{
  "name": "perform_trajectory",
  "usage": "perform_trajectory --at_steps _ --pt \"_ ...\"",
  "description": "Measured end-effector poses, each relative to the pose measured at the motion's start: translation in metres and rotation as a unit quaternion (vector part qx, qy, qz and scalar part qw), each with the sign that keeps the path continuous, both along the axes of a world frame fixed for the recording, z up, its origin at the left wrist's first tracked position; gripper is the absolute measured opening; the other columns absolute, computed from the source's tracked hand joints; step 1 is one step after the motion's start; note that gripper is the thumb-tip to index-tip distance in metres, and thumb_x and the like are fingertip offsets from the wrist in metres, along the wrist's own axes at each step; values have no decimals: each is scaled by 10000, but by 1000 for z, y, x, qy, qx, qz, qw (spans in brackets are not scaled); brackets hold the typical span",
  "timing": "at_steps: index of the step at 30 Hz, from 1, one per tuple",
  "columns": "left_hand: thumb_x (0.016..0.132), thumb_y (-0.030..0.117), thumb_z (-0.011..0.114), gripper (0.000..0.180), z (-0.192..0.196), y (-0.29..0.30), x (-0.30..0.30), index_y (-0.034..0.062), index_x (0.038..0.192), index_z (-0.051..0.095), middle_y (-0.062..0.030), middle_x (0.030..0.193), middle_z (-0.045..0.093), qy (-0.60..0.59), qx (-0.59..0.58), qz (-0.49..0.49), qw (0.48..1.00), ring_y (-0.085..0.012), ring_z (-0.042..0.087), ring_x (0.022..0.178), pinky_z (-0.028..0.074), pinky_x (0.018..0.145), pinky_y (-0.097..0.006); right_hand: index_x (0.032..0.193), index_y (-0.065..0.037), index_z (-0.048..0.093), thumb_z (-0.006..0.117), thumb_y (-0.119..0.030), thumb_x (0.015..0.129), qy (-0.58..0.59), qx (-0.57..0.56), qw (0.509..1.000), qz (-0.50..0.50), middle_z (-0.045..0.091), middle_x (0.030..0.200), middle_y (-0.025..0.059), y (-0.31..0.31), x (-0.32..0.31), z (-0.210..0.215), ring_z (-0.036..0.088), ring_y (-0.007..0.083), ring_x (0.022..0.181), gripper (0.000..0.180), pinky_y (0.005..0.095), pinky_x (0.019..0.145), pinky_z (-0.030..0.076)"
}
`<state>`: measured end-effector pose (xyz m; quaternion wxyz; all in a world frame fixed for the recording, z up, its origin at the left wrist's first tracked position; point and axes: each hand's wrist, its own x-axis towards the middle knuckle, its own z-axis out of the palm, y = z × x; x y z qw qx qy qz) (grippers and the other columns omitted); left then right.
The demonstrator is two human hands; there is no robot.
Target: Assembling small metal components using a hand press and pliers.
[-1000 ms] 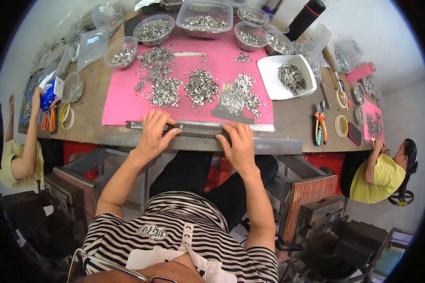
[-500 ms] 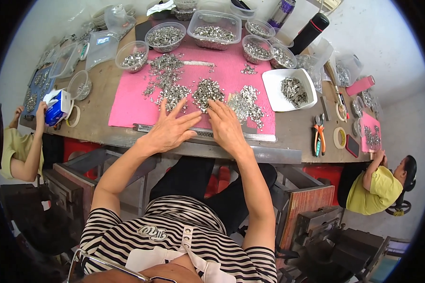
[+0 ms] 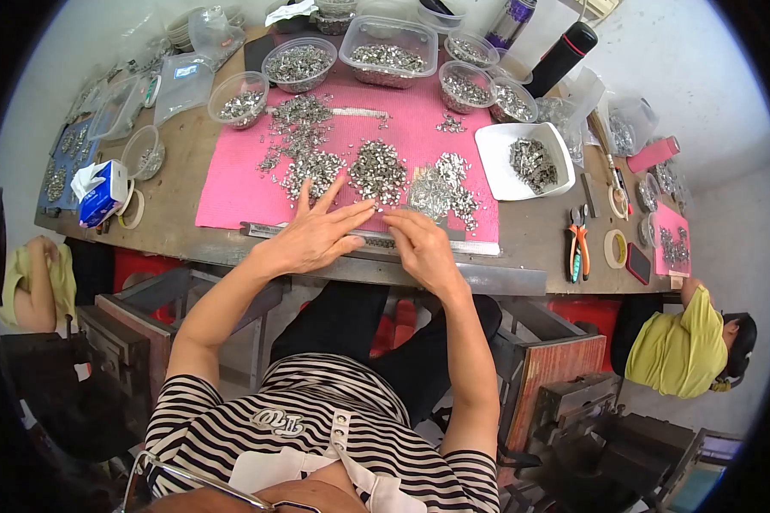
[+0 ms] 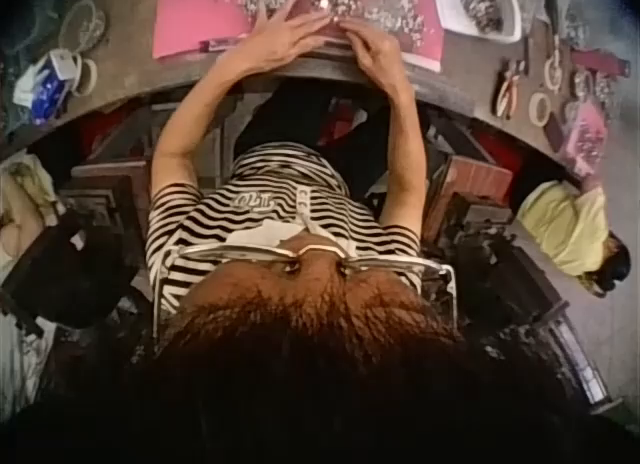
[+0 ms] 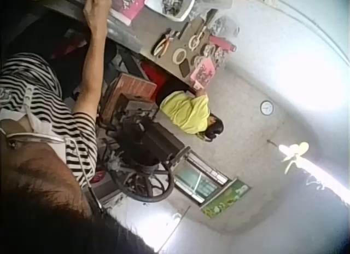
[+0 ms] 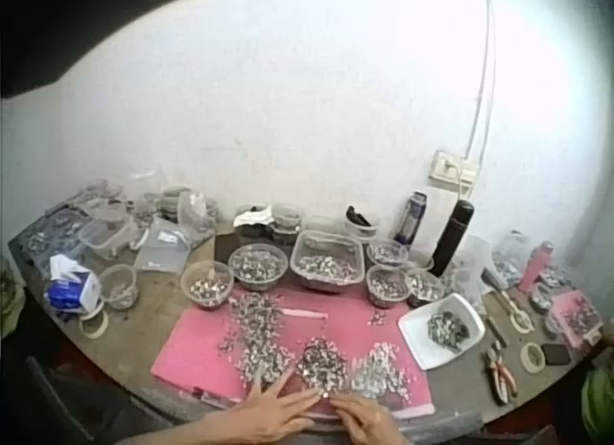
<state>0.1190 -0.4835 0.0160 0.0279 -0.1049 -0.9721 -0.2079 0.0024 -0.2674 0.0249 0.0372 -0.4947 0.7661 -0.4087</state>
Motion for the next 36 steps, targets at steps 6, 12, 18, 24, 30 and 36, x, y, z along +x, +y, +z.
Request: perform_trajectory --at_steps 6,12,18,24,30,36 --pt "1045 485 455 551 5 -20 26 106 1427 575 -30 1540 490 -16 4 40 999 -424 177 1529 29 1134 -783 1050 6 718 656 37 902 15 -12 997 -78 707 966 140 2 -5 -1 688 285 853 164 347 734 531" --pt "918 258 704 252 -2 -11 7 131 1134 734 -6 1170 689 130 49 116 984 -286 499 1285 176 1138 -629 995 -22 716 729 -16 852 86 6 991 -103 624 823 120 -24 -2 -6 623 294 765 144 382 703 490" --pt "851 174 748 87 -10 -2 -16 139 926 721 2 875 606 200 53 115 972 -209 554 975 301 1030 -502 922 -41 678 740 -96 854 77 17 990 -119 594 838 116 -36 -2 -21 603 314 829 107 432 772 446" --pt "839 160 752 73 -13 -5 -23 135 894 710 -14 873 600 197 26 89 976 -229 549 976 295 1029 -513 875 -13 689 762 -58 833 51 26 993 -104 626 798 123 -31 1 -14 631 298 711 96 417 675 484" --pt "846 156 735 64 -15 -5 -27 123 868 685 -25 880 605 196 35 87 976 -239 554 965 296 1025 -519 859 -3 687 761 -56 837 57 2 992 -111 627 791 125 -33 1 -19 639 293 688 94 399 619 498" --pt "857 162 723 69 -18 -2 -28 116 864 672 -27 882 606 196 66 107 973 -236 556 953 307 999 -510 886 -31 696 766 -74 836 104 12 989 -101 621 787 109 -34 1 -18 619 299 711 96 410 679 471"
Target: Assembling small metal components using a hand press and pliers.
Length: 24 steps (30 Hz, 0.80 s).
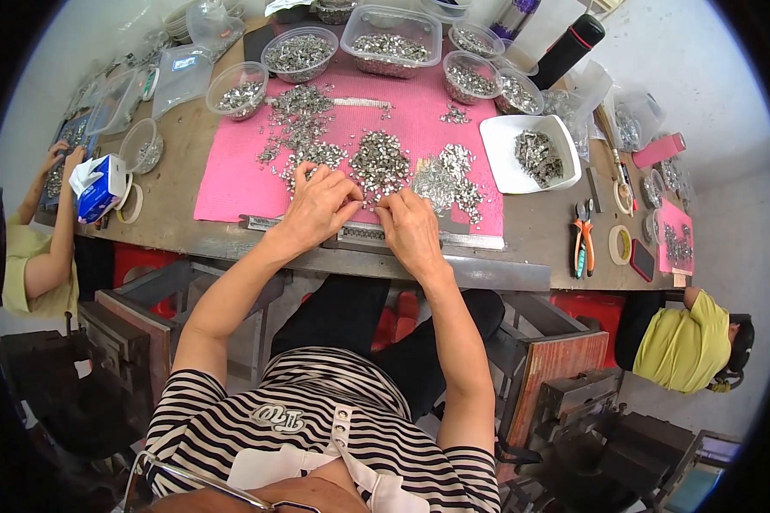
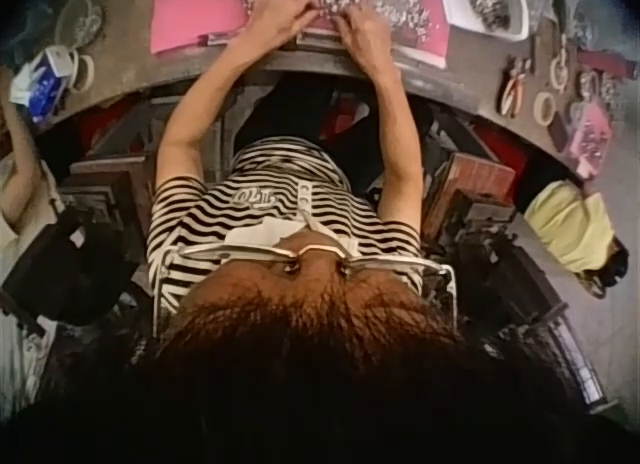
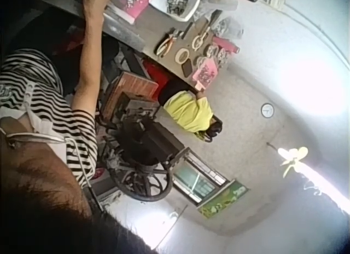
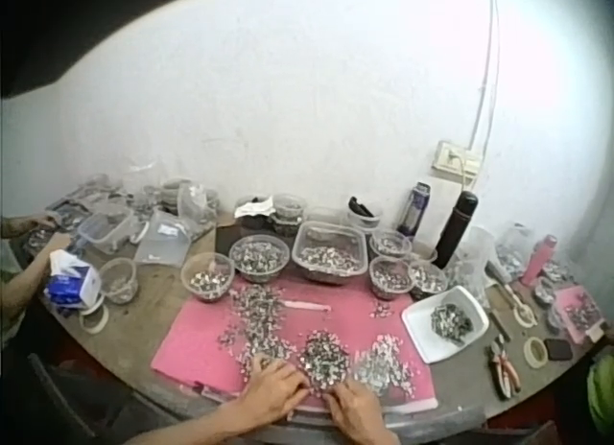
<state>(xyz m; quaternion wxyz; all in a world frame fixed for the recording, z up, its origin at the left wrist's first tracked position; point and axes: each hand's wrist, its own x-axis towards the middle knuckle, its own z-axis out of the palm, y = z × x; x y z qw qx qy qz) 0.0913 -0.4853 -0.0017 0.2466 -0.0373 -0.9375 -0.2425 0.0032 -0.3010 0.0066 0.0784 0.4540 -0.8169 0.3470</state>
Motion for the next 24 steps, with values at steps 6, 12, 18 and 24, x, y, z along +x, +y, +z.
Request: perform_trajectory --at_steps 6,12,18,24 --pt "855 175 729 81 0 1 1 116 907 707 -27 896 619 -3 -17 4 1000 -236 562 961 302 1021 -525 886 -46 698 762 -70 835 6 -8 1000 13 621 801 91 -2 3 0 606 294 732 85 402 702 452" --pt "858 171 729 77 6 2 -3 120 913 710 -20 900 622 -19 -55 -3 998 -222 570 965 284 1057 -546 893 -49 692 745 -62 834 41 5 999 31 612 796 88 -4 0 0 610 299 739 80 408 704 458" --pt "854 167 740 85 7 -6 -4 119 912 700 -7 860 622 -11 -36 -41 998 -204 582 924 283 1054 -522 902 -42 660 731 -46 837 40 38 998 41 604 793 94 -3 -4 0 607 303 742 97 410 704 464" --pt "845 182 740 104 16 -9 34 118 900 680 -7 811 580 4 43 -65 997 -203 577 912 297 1049 -522 913 -44 637 725 -2 832 -7 -31 997 66 597 821 93 7 24 15 592 295 765 127 401 714 454"
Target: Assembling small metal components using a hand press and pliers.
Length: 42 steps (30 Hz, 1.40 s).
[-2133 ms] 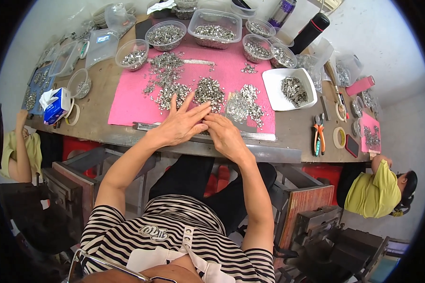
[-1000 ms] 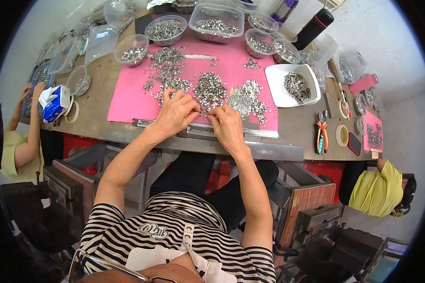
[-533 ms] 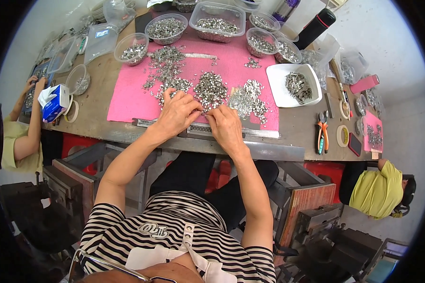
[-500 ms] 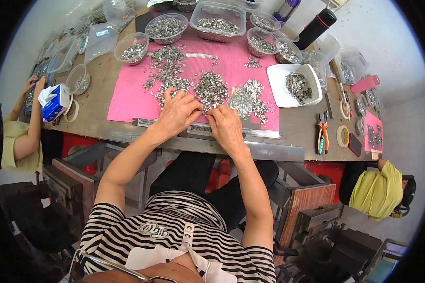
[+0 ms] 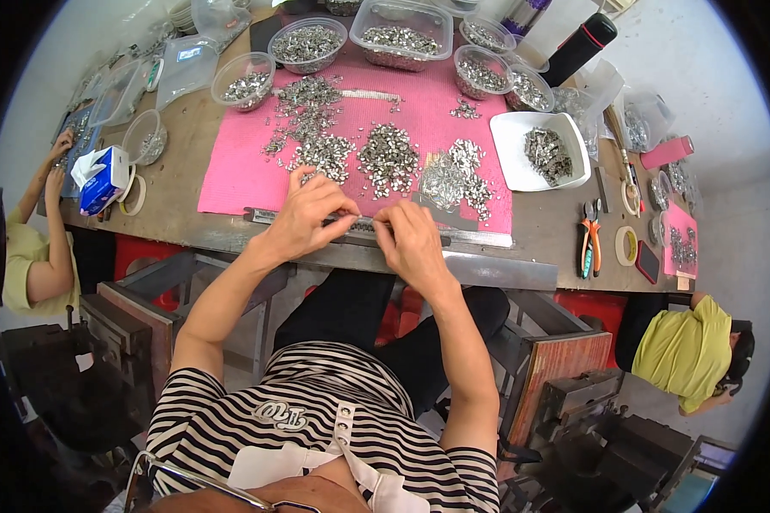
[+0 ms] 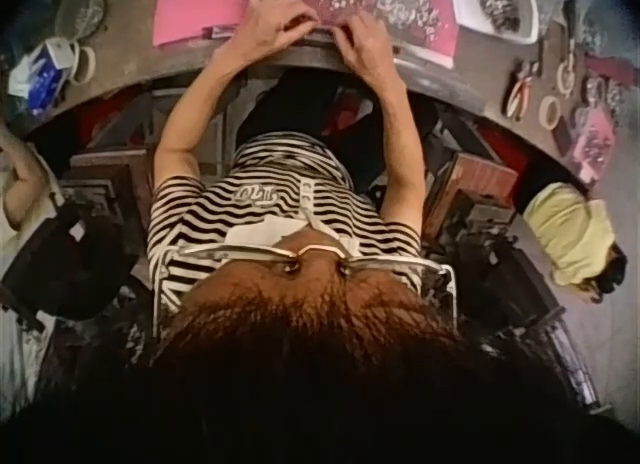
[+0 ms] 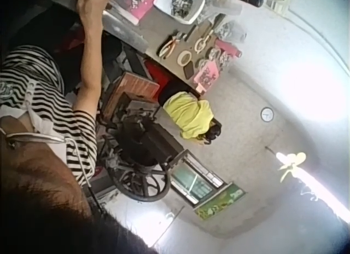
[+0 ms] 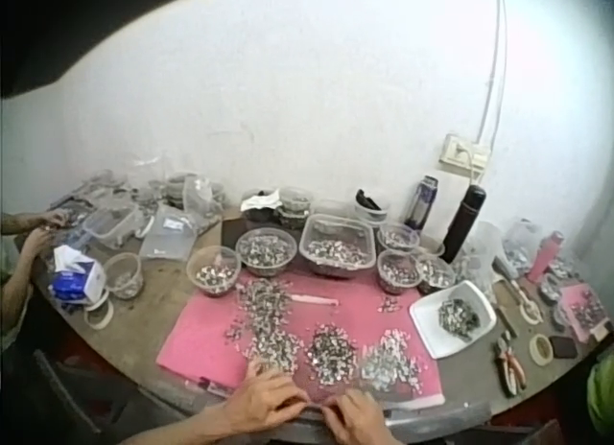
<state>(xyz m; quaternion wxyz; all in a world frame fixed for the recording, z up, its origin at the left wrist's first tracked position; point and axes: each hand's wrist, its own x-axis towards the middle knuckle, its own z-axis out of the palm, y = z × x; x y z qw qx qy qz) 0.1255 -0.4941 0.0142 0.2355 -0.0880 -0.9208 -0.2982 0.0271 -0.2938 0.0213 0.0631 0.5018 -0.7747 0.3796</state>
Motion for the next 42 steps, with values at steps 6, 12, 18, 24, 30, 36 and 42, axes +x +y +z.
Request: perform_trajectory --at_steps 6,12,18,24,30,36,42 --pt "831 183 754 126 -6 8 9 119 906 675 -7 851 576 28 -21 1 999 -196 576 931 308 1046 -507 933 -36 621 742 13 804 43 -11 999 -13 604 886 96 -2 16 -11 585 298 812 184 398 731 445" --pt "816 184 758 143 -11 11 9 121 914 674 -8 880 586 36 -40 19 998 -198 575 953 302 1058 -518 976 -30 630 735 -7 815 73 -14 997 -16 583 907 97 -3 18 -15 580 289 845 193 403 733 447" --pt "830 176 745 205 -12 13 16 120 1017 682 -16 929 605 20 -13 26 999 -207 579 962 300 1062 -515 979 -30 679 742 -5 823 24 -16 1000 -6 631 927 109 -6 11 -10 595 304 839 170 405 741 461" --pt "846 167 735 213 -16 18 18 117 1048 687 -28 952 605 20 -5 33 999 -212 578 957 298 1060 -510 963 -40 682 727 -52 856 52 14 998 -41 598 850 99 -23 -17 -16 591 297 820 117 411 762 450" --pt "826 141 765 202 -18 19 19 105 1021 726 -36 935 610 45 4 40 998 -222 584 928 350 1025 -474 908 -41 667 714 -37 859 14 13 999 -38 599 843 86 -13 -4 -9 598 285 824 67 402 743 428" --pt "801 99 779 157 -21 22 16 75 951 738 -54 898 622 91 23 46 995 -246 593 898 456 885 -401 908 -36 678 719 -15 848 -53 -13 997 -46 638 880 79 3 15 -8 606 270 849 76 387 755 432" --pt "810 118 775 140 -19 26 17 68 932 726 -54 895 616 66 43 69 994 -256 581 891 454 848 -402 912 -46 709 736 -29 843 -41 -31 998 -48 639 865 80 2 15 -9 609 273 829 75 376 770 450"
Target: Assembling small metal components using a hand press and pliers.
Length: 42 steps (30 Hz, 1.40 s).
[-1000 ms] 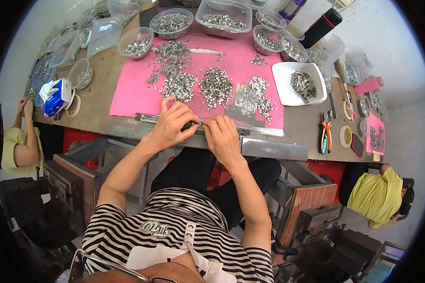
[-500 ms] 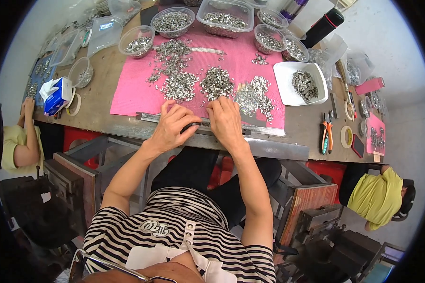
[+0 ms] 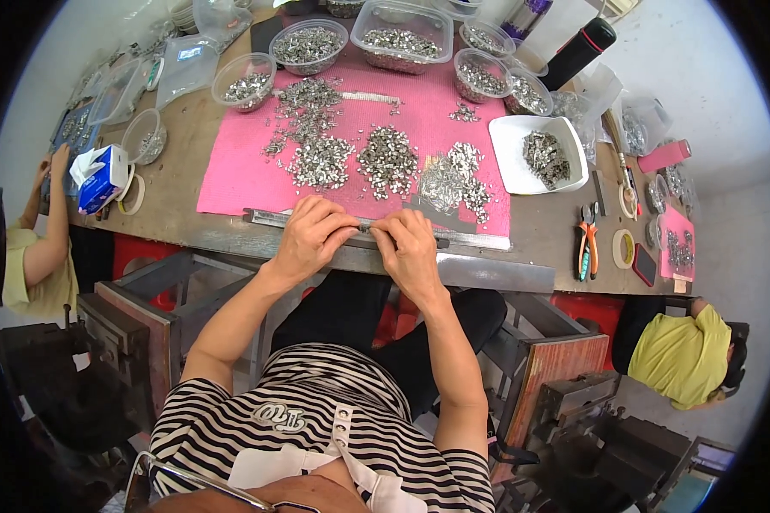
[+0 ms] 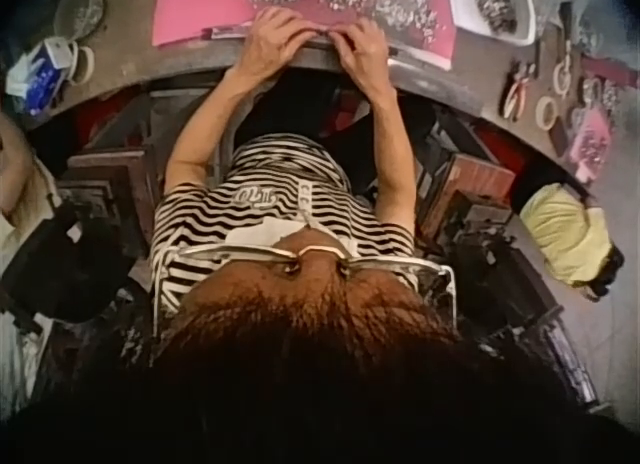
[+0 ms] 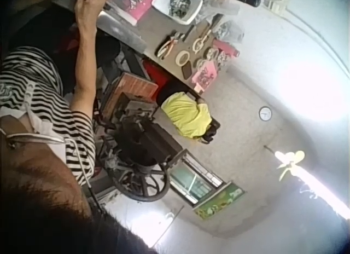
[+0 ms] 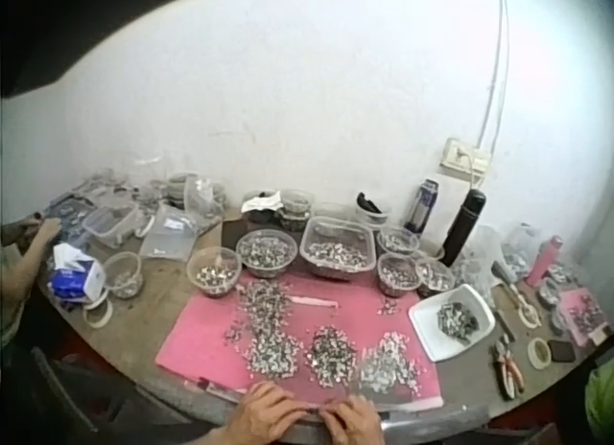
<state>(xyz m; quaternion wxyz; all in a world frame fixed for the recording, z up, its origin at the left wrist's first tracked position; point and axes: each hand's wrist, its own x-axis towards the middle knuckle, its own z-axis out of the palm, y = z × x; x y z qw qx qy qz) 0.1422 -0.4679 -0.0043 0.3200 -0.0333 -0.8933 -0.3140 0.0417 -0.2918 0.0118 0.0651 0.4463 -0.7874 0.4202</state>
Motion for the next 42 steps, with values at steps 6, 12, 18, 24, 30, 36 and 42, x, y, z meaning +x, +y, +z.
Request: perform_trajectory --at_steps 6,12,18,24,30,36,42 --pt "807 148 780 154 8 0 -1 88 941 735 -44 892 597 -49 22 1 999 -256 556 915 429 879 -399 905 -61 702 761 -84 842 53 35 995 -82 603 785 60 -12 -27 -4 600 247 742 89 376 724 410" --pt "816 157 770 154 8 -4 -1 112 963 752 -38 901 605 -69 36 -21 997 -247 557 928 406 918 -399 884 -63 668 751 -83 830 59 83 992 -78 614 845 73 -17 -37 -12 598 271 832 101 404 773 405" --pt "860 151 728 142 7 -11 0 82 984 741 -46 898 625 -83 76 -44 993 -246 570 938 400 949 -395 882 -63 668 735 -46 823 46 46 997 -41 602 835 71 -2 -18 -1 593 272 838 92 399 775 398" --pt "870 275 750 219 5 5 -6 85 974 721 -38 880 622 -56 14 24 998 -250 565 914 369 998 -432 898 -62 693 736 -27 822 37 20 999 -26 626 851 61 7 0 3 600 253 829 94 380 786 420" --pt "830 400 768 321 -2 12 -10 111 960 714 -19 869 605 -46 -35 89 994 -245 560 896 340 1022 -486 904 -63 707 748 -31 816 19 31 999 -10 651 892 67 9 -3 3 612 267 857 103 380 791 432" --pt "892 333 737 375 10 10 -24 110 1191 696 -45 1111 675 -73 -18 75 994 -248 589 1079 250 1138 -568 1019 -42 712 701 -38 858 56 40 996 -49 675 1035 95 3 -35 6 612 296 977 162 412 854 455" --pt "1030 373 527 522 6 16 -35 19 1413 549 -96 1531 474 -168 -132 -21 977 -465 210 1500 71 1119 -790 1165 20 680 655 -37 895 158 158 975 -22 659 1278 120 2 -37 2 557 345 1261 277 451 1055 409"
